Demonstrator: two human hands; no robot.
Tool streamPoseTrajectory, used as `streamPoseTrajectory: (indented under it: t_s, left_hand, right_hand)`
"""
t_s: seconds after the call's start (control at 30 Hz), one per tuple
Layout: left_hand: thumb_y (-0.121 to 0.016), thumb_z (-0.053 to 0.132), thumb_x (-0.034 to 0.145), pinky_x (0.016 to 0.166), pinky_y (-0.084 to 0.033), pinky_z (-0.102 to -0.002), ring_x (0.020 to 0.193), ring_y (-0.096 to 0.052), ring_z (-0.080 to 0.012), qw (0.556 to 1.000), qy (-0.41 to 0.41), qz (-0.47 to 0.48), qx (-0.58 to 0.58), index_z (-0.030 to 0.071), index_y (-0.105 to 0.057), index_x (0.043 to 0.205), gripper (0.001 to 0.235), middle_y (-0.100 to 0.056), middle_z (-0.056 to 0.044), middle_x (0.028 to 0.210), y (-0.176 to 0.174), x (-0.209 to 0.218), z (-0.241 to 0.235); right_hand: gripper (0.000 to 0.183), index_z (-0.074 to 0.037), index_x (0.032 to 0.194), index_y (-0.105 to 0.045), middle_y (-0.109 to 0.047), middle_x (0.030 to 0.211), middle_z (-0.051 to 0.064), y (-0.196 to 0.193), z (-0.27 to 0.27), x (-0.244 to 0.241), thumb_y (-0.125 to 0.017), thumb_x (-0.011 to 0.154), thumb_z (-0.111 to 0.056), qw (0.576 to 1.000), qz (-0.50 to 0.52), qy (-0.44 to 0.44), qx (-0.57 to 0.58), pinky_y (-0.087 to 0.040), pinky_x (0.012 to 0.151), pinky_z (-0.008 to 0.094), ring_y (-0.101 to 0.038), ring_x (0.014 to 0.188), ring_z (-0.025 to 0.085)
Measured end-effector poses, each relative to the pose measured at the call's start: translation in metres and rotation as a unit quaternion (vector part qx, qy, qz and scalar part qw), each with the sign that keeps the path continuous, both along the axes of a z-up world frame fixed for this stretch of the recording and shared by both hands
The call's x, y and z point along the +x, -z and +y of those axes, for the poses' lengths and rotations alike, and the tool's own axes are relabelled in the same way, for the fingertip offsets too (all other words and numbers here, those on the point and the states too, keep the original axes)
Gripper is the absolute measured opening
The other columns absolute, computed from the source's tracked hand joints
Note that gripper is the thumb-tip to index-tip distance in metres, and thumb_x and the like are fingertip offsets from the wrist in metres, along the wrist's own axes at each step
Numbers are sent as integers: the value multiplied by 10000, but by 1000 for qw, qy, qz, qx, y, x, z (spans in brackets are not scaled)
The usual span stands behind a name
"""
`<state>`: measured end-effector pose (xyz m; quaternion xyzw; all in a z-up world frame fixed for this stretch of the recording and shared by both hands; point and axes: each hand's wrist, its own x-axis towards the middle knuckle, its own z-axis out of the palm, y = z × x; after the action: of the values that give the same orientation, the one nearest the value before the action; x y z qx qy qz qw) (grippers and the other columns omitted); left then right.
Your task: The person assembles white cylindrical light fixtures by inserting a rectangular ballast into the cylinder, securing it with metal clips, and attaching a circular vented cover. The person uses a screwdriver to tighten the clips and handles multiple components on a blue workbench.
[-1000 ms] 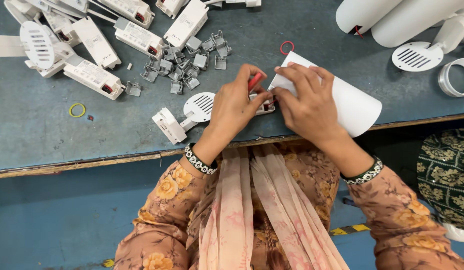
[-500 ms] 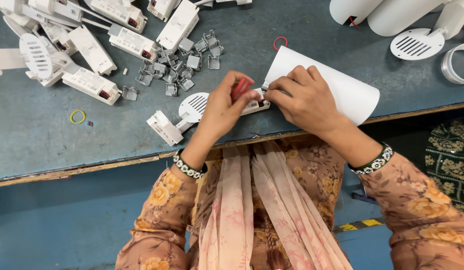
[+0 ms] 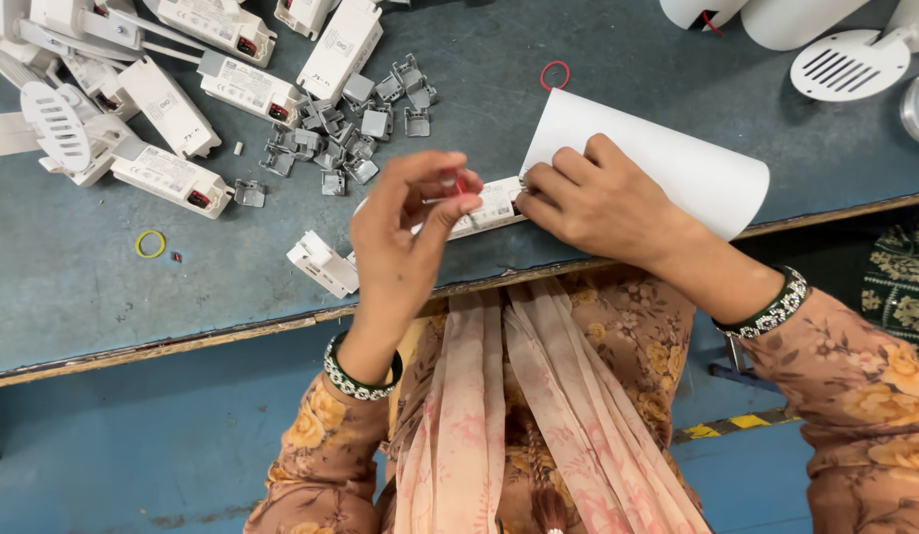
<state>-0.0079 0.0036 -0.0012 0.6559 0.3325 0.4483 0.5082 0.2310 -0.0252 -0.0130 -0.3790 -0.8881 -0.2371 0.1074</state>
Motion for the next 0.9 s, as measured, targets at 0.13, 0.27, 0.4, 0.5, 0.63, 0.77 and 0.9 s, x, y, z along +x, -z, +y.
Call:
streamPoseTrajectory:
  t_s: [0.13,0.27,0.4,0.5,0.63,0.77,0.9]
  left_hand:
    - [-683,-73,1023,973,-651,-307,1144,-732,-206,999,8,-44,26,22,-548,1269,296,-631,-103,1172,9,4,-10]
    - [-696,-65,1024,948,-660,-294,1132,-739,-200,998,6,-48,39,27,-539,1269,305,-625,-100,1194,18,12,-9]
    - [-715,-59,1013,915,-668,-280,1096,-743,-185,997,2,-25,76,31,-548,1267,317,-647,-102,1179,21,17,-7]
    - [-726,-45,1010,913,-669,-276,1081,-743,-174,997,7,-26,78,34,-548,1265,321,-657,-97,1177,23,19,-6]
    - [-736,-32,1004,911,-676,-276,1081,-745,-174,997,3,-20,76,35,-556,1254,316,-659,-95,1172,25,20,-6]
    - [-740,-28,1001,907,-663,-281,1081,-745,-175,997,0,-11,78,32,-560,1248,312,-662,-96,1170,26,20,-6]
    - [-740,-24,998,904,-631,-288,1072,-742,-171,997,-2,-7,81,29,-565,1246,308,-663,-100,1174,28,20,-6]
  right_hand:
    - [138,-179,970,-747,-647,996,-37,2,-1,-1,-658,874,-223,1000,4,5,1,-420,730,322,-565,873,154]
    - [112,-177,941,-736,-634,973,-35,4,-1,-1,-665,872,-228,1000,2,7,3,-406,714,325,-553,849,151]
    - [102,-154,892,-725,-625,948,-29,4,0,-2,-670,858,-232,1000,0,4,9,-391,691,325,-546,836,150]
    - [115,-140,880,-724,-619,938,-24,4,0,-2,-670,848,-236,1000,5,-1,8,-385,681,325,-543,833,154]
    - [113,-137,879,-723,-596,904,-26,7,-2,-3,-672,851,-234,1000,7,-4,4,-385,677,325,-532,820,155]
    - [96,-137,869,-721,-585,889,-26,9,-3,-6,-674,854,-219,1000,8,-2,8,-378,673,317,-527,819,154]
    - [97,-133,867,-723,-583,887,-25,11,-5,-6,-671,852,-213,1000,15,0,6,-381,676,318,-525,823,159]
